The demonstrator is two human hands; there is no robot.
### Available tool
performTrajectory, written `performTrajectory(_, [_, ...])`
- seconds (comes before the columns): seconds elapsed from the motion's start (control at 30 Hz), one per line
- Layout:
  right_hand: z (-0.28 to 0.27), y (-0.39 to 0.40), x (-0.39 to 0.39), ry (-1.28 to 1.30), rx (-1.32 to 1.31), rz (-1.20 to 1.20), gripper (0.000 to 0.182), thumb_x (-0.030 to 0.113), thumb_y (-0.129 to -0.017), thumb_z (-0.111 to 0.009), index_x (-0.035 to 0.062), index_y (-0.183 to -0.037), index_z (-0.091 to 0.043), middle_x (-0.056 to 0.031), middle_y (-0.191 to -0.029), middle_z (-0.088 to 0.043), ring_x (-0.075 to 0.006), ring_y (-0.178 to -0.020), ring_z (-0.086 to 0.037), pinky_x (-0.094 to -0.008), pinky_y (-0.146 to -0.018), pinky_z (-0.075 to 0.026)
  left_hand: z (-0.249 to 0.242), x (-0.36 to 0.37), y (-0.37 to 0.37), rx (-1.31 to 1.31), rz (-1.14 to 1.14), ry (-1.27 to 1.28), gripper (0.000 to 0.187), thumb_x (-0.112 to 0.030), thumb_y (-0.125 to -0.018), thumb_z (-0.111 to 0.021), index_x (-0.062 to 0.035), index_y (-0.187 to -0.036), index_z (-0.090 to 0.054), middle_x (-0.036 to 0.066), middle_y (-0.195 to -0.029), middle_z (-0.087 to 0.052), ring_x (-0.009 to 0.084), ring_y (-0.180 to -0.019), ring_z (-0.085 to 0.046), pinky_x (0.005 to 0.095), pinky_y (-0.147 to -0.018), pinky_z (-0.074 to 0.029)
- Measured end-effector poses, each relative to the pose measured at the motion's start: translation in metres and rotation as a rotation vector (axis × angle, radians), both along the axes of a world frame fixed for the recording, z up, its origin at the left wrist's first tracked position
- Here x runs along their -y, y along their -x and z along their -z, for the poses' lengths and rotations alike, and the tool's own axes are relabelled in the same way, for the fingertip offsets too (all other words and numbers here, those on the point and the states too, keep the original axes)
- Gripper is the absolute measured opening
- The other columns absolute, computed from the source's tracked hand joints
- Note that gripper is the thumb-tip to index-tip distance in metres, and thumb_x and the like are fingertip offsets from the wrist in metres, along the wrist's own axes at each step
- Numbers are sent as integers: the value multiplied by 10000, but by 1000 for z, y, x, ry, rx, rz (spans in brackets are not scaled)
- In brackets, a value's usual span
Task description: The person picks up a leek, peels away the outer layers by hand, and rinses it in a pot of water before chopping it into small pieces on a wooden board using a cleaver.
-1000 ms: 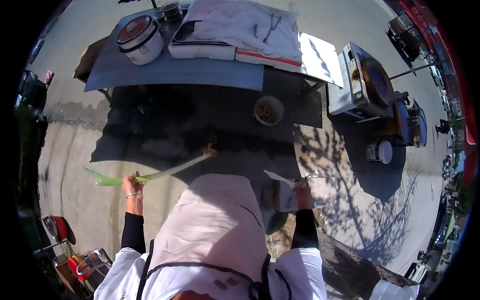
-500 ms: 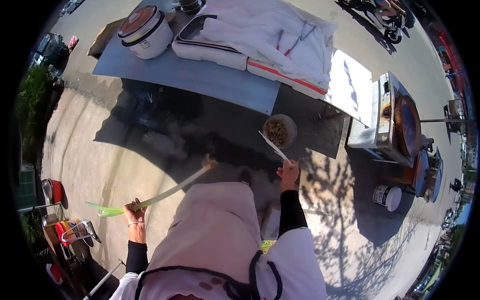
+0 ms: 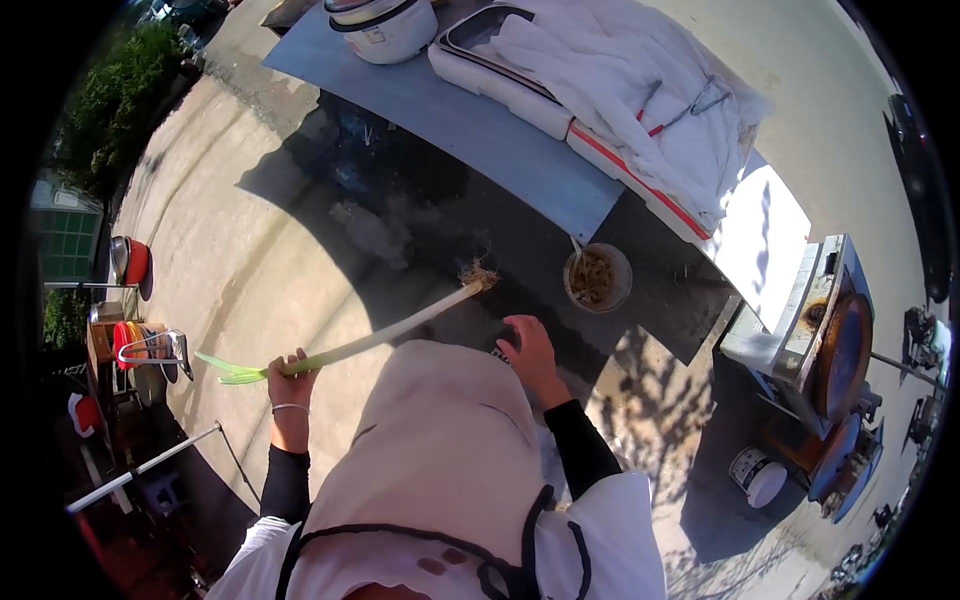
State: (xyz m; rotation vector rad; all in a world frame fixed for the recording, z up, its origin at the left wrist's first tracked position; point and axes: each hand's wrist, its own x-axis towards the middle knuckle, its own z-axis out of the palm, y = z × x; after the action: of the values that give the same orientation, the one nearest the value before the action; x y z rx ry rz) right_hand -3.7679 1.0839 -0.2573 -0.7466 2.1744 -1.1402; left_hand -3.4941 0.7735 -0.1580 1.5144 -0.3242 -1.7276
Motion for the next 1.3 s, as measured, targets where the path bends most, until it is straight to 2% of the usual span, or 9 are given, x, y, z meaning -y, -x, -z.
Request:
performTrajectory(0.03, [-23,-5,17,15,18,-54,461,153,-707,-703,59,-1126,-534,-93,-1111,-536,-252,-965,-535,-368,-794,-440,-5,-3,0,-41,55,12,85,-188,-869,-475,-106,-847,-467,29,-790,-524,259,-935,-569,630,-849,-439])
performTrajectory(0.1, [-61,-6,52,179,-424,-211,484,156,-666,-726,98,-1109,-541,-65,-1136,-521,-240,-1046,-485,-364,-860,-382,-19,-11,13,-64,54,29,124,-213,-909,-478,-90,-918,-473,39,-803,-533,270,-945,-563,616,-836,-459])
performTrajectory(0.23, [-104,-7,112,301,-550,-444,474,162,-671,-733,108,-1107,-554,-58,-1102,-546,-235,-1017,-502,-359,-854,-373,-39,-12,33,-38,80,86,252,-320,-912,-525,-81,-968,-471,56,-828,-538,282,-926,-583,591,-782,-498])
performTrajectory(0.4, [-83,-6,149,356,-229,-574,337,145,-710,-698,98,-1035,-619,-79,-909,-630,-243,-828,-593,-332,-728,-444,-61,-1,37,-157,161,255,499,-520,-872,-502,-117,-1159,-442,107,-1046,-527,315,-1029,-553,521,-845,-490])
performTrajectory(0.5, [-109,-7,165,354,-85,-548,301,124,-725,-689,79,-1016,-634,-94,-845,-641,-260,-755,-608,-328,-670,-467,-62,-5,41,-354,389,384,445,-367,-903,-533,-94,-1231,-405,160,-1226,-486,322,-1094,-530,505,-876,-487])
performTrajectory(0.63, [-134,-6,184,342,-25,-584,310,96,-736,-686,54,-1036,-624,-113,-844,-646,-251,-738,-625,-306,-676,-488,-57,-16,60,-390,396,369,275,-135,-949,-446,-46,-1206,-408,172,-1180,-523,310,-1042,-574,462,-883,-508])
performTrajectory(1.03, [-136,13,178,648,-57,-457,160,-3,-735,-690,12,-892,-664,-111,-918,-662,-161,-754,-651,-256,-629,-535,-85,-23,75,-419,290,448,225,-114,-950,-432,-54,-1165,-411,164,-1134,-528,366,-1064,-550,466,-876,-510])
performTrajectory(1.13, [-140,11,180,643,139,-419,119,-6,-747,-674,5,-865,-663,-103,-886,-648,-147,-738,-636,-238,-617,-516,-85,-22,76,-426,288,449,217,-115,-948,-437,-55,-1156,-417,164,-1126,-531,365,-1054,-555,462,-872,-514])
performTrajectory(1.3, [-160,12,184,584,21,-423,89,-4,-767,-648,4,-855,-656,-80,-845,-605,-149,-711,-604,-228,-599,-484,-88,-23,81,-394,307,460,214,-114,-947,-438,-55,-1152,-419,162,-1117,-535,357,-1043,-563,457,-861,-521])
